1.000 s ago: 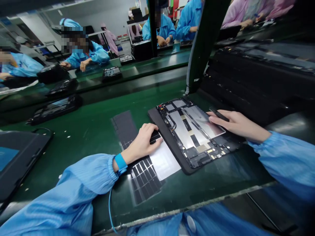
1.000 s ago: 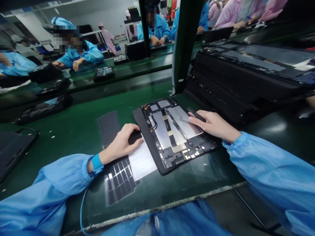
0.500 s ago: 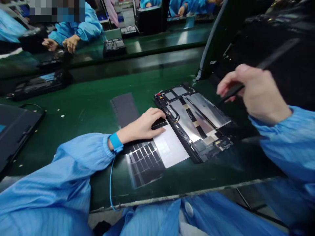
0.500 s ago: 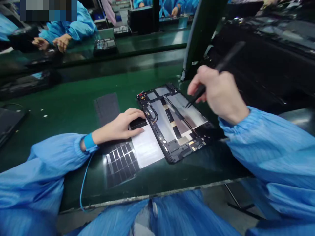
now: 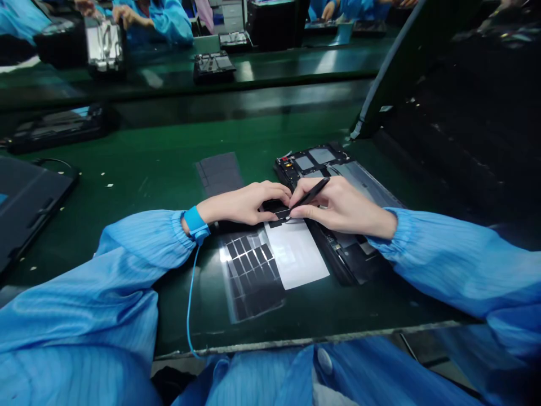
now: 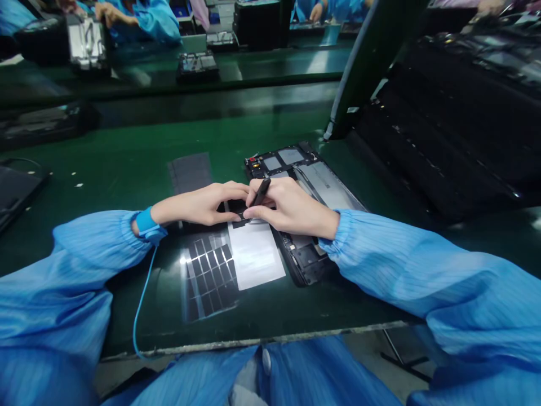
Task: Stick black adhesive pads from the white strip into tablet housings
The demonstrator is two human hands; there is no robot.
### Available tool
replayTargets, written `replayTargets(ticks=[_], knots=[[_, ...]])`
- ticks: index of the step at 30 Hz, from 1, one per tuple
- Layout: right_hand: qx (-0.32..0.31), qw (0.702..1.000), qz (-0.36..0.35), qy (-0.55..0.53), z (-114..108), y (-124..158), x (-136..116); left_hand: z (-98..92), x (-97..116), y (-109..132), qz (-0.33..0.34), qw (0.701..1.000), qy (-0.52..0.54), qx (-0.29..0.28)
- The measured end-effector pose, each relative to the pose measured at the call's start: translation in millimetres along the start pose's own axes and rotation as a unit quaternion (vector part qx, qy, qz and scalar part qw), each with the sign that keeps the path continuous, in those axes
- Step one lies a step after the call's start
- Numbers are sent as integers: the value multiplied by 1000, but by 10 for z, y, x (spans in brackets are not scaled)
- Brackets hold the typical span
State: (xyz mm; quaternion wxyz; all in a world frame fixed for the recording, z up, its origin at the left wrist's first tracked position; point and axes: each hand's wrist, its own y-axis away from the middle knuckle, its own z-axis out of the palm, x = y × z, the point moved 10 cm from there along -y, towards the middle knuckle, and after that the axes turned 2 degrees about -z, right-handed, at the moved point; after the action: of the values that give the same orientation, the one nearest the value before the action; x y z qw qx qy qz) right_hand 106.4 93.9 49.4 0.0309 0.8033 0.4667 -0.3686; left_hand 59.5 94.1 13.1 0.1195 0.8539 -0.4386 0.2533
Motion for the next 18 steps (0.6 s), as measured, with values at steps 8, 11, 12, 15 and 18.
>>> replayTargets(ticks=[8,11,12,15,18], knots=[[41,999,15,20,-32,-14,-11,-4,-20,2,-10,1000,4,9],[93,994,42,-36,-187,74,40,-11,-6,23,0,1000,9,11],[132,988,59,-59,-277,133,89,-1,16,27,8,1000,8,11],[254,956,104,-108,-494,359,262,-63,99,24,16,996,-5,86],[287,942,115,-127,-491,467,349,-186,217,71,14,973,-16,232]])
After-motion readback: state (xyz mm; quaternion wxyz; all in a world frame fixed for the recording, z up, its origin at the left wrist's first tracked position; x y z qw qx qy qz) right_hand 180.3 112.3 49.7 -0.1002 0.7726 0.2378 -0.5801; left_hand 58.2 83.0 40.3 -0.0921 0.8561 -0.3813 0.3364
